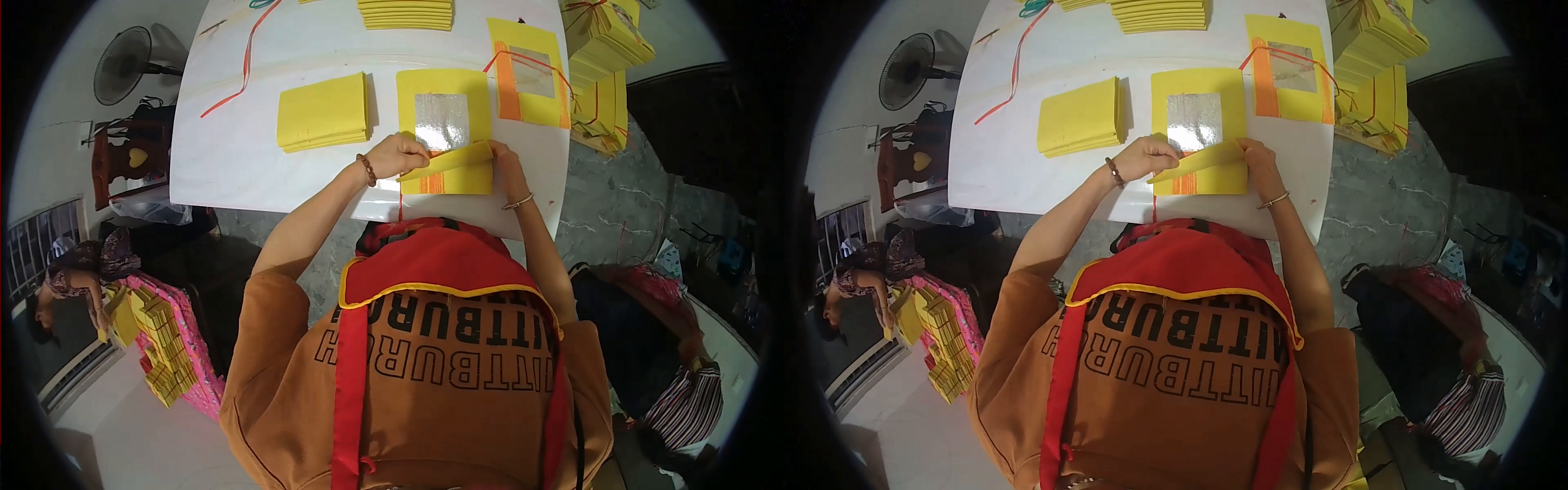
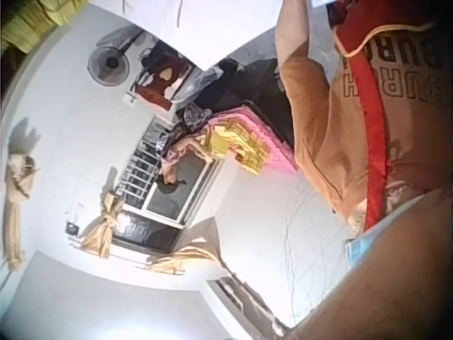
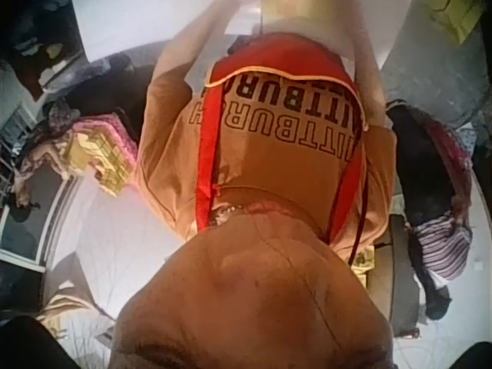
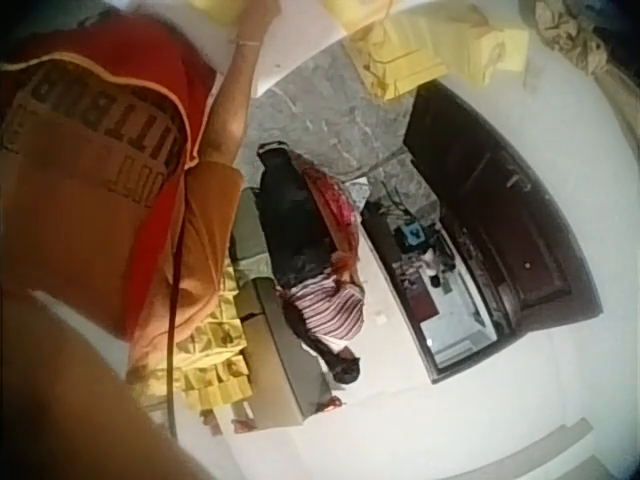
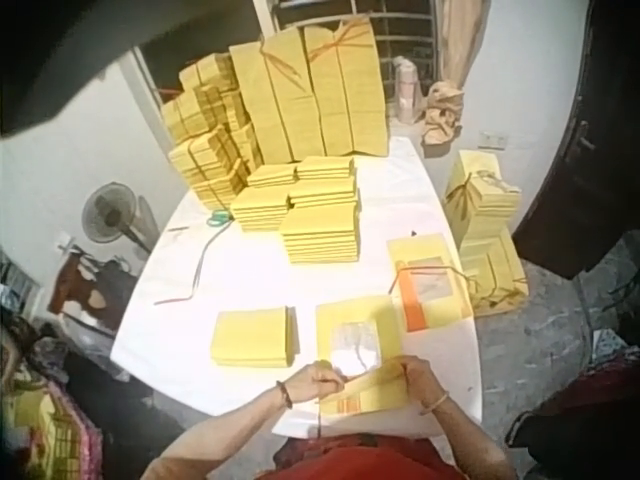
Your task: Sorting and stacking sheets of joss paper on a table.
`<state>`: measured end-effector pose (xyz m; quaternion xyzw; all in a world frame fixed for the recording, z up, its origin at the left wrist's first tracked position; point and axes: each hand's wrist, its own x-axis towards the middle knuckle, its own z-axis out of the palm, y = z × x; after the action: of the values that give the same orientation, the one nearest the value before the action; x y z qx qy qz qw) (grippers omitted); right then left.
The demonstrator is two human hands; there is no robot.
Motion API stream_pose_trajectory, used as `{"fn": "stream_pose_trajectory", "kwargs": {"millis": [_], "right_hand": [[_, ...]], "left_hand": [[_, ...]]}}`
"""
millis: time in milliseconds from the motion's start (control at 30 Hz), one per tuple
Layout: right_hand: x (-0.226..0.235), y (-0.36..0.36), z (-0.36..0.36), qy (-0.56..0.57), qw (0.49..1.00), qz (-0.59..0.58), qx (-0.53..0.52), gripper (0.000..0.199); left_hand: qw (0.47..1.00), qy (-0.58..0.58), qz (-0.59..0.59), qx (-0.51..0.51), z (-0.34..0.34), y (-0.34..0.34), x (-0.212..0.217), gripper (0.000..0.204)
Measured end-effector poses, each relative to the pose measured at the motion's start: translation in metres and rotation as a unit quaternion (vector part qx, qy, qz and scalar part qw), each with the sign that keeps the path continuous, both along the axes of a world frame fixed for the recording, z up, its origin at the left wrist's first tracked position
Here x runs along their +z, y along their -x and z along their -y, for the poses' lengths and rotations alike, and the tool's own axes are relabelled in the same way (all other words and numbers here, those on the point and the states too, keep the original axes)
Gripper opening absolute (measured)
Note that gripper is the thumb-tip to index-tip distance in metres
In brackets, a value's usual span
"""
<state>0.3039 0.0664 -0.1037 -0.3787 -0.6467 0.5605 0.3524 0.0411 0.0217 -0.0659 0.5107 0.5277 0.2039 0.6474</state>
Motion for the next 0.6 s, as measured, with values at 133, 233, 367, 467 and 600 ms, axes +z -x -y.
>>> {"fn": "stream_pose_trajectory", "kwargs": {"millis": [133,233,367,467,600], "right_hand": [[0.005,0.006,0.003,-0.003,0.995,0.098,0.007,0.035],[-0.010,0.001,0.002,-0.109,0.990,0.085,0.000,0.028],[-0.004,0.001,0.006,0.141,0.990,0.015,-0.020,0.024],[-0.004,0.001,0.005,0.166,0.986,-0.002,0.005,0.028],[0.017,-0.005,0.009,0.027,0.999,-0.044,-0.001,0.019]], "left_hand": [[0.999,-0.028,0.003,0.016,0.003,0.000,-0.001,0.014],[0.997,-0.067,-0.009,0.027,0.007,-0.005,0.008,0.020],[0.968,-0.248,-0.033,-0.016,0.025,0.002,0.030,0.046],[0.853,-0.437,-0.279,-0.065,0.031,0.014,0.003,0.043],[0.796,-0.500,-0.338,-0.040,0.035,0.007,0.011,0.040]]}}
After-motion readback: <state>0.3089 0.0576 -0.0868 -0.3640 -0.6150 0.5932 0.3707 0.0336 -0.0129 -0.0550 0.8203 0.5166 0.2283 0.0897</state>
